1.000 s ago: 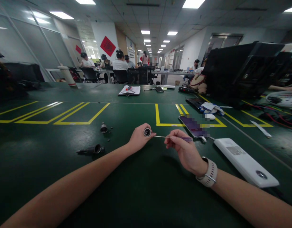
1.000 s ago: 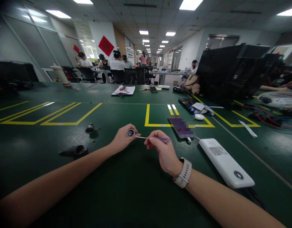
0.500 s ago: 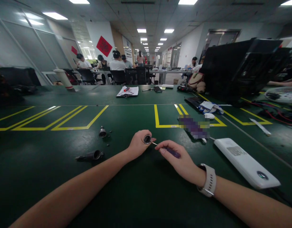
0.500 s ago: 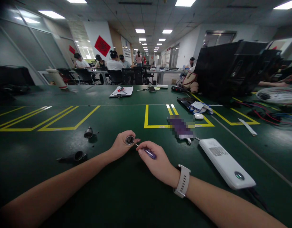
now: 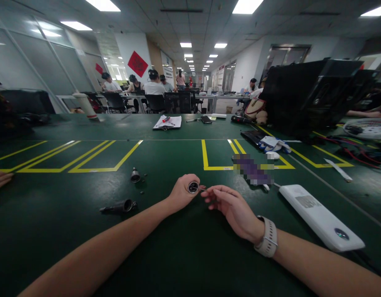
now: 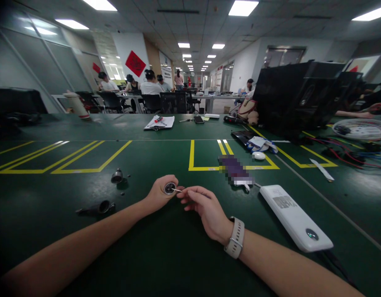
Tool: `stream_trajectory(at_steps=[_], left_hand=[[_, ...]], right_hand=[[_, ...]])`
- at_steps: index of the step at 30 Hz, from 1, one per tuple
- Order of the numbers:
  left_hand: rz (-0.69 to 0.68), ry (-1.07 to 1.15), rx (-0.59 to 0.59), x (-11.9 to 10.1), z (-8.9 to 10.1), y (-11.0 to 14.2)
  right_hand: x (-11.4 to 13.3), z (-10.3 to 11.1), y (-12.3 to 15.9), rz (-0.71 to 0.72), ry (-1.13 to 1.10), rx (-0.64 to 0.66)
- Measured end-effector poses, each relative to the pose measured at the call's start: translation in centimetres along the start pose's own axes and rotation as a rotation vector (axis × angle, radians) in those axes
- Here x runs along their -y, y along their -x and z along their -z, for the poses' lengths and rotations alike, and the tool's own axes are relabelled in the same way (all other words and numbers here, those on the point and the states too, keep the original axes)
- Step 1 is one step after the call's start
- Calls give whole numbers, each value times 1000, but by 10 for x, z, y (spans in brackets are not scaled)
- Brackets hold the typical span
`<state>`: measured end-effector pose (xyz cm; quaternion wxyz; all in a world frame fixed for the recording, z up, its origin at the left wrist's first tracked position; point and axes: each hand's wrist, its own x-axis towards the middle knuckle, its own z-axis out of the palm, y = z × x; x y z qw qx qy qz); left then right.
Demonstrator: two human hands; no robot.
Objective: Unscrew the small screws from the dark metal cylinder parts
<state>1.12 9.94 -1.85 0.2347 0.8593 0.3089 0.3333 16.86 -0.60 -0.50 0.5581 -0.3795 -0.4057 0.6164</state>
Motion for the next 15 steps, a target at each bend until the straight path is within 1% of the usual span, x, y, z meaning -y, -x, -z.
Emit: stream_trajectory(at_steps=[2,5,8,10,15], left_hand=[[15,-37,-12,-1,1,-1],[18,-108,-19,-2,1,-1],[4,-147,-25,-2,1,-1],[-3,-149,-27,-1,1,0],[3,-92,-8,-1,0,0]], right_hand=[[1,-2,1,41,52,-40],[1,-6,4,103,215,-82],[1,-8,4,97,287,-77],[1,-7,4,72,230,-73],[2,-1,-1,-13,-18,-61]])
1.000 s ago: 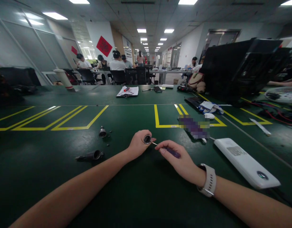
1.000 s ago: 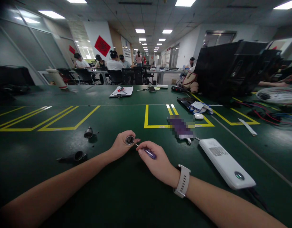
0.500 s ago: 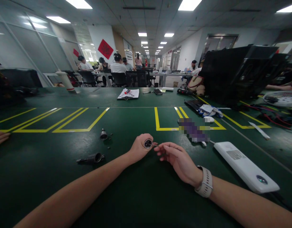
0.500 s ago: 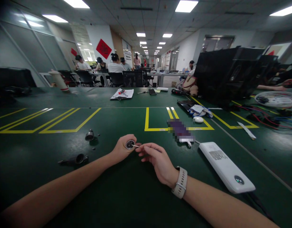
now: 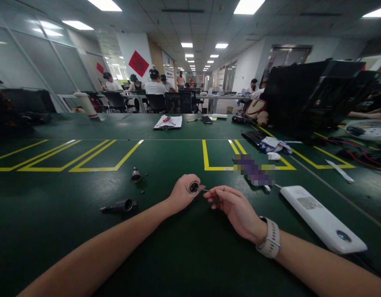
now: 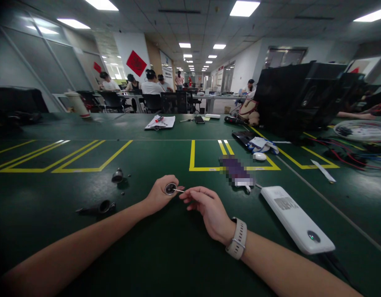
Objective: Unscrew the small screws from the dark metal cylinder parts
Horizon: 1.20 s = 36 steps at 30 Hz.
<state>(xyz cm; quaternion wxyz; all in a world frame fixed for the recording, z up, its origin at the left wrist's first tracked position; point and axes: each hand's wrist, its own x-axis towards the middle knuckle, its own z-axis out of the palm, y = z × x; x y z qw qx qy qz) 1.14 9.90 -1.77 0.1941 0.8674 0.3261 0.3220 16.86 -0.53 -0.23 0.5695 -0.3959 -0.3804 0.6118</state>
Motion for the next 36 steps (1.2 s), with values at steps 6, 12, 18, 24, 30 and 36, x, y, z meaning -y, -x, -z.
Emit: stream_trajectory(at_steps=[6,12,18,24,30,36], left_hand=[[-1,7,1,-2,0,0],[-53,-21,22,-2,0,1],[-102,-3,7,0,-1,1],[-90,-27,24,-1,-1,0],[-112,-53,3,-3,-2,1],[-134,-61,-3,-2,-2,1]], right_hand=[[-1,-2,4,54,95,-21],[1,-3,5,55,164,-6],[1,4,0,-28,-11,42],[3,-2,7,77,166,-19],[5,-6,12,53,206,-44],[1,0,6,-5,46,-16]])
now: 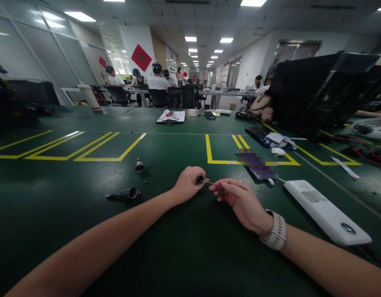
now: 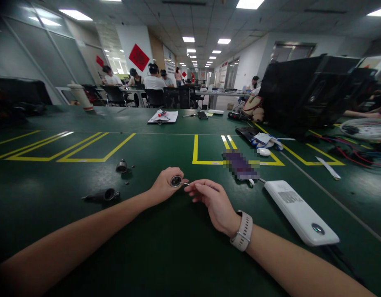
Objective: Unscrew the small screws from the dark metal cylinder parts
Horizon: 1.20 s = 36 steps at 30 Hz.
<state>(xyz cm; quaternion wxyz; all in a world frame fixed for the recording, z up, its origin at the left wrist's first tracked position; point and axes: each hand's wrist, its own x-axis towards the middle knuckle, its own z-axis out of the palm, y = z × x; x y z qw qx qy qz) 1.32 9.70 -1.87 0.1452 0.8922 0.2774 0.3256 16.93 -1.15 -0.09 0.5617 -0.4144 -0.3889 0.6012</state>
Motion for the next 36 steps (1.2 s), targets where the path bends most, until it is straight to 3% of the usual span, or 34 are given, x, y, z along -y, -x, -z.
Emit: stream_trajectory(at_steps=[5,11,19,36], left_hand=[[12,32,-16,1,-1,0],[-28,-35,31,-1,-2,0],[-49,-45,98,-3,-1,0],[-154,-158,206,-4,-2,-1]], right_hand=[[-2,4,-2,-11,-19,22],[-1,4,3,48,142,19],[-4,13,-4,8,7,54],[-3,20,-10,46,50,32]])
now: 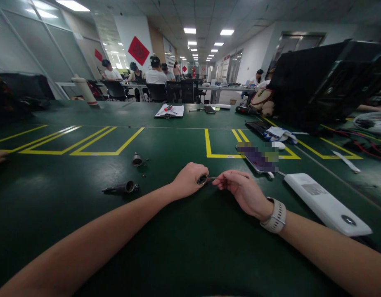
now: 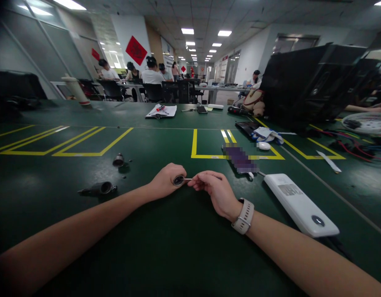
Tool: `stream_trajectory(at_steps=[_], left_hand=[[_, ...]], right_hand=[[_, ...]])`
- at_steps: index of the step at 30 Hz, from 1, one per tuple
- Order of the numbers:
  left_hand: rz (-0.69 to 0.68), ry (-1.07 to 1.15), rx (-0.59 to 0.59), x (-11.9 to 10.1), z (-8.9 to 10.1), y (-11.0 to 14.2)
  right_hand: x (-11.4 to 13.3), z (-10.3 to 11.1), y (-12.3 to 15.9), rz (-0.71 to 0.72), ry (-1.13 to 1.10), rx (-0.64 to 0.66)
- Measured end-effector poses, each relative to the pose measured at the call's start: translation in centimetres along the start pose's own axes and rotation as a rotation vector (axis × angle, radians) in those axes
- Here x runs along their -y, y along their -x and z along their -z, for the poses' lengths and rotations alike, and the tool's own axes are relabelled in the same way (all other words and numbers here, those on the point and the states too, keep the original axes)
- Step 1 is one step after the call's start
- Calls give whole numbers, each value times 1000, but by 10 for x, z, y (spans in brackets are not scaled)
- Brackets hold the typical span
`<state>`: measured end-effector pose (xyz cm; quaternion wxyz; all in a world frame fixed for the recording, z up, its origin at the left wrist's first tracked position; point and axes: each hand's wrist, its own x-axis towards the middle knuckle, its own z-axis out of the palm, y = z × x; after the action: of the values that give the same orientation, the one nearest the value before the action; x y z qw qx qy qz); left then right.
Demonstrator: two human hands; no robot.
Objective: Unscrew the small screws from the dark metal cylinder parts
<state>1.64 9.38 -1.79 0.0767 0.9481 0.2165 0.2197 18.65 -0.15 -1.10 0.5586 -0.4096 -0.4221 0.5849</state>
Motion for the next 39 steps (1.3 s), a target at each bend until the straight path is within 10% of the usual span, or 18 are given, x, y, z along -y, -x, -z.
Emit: stream_trajectory(at_steps=[25,39], left_hand=[[81,4,50,-4,3,0],[110,-2,16,-1,-2,0]], right_hand=[[3,-1,3,97,58,-112],[9,-12,18,414,735,38]])
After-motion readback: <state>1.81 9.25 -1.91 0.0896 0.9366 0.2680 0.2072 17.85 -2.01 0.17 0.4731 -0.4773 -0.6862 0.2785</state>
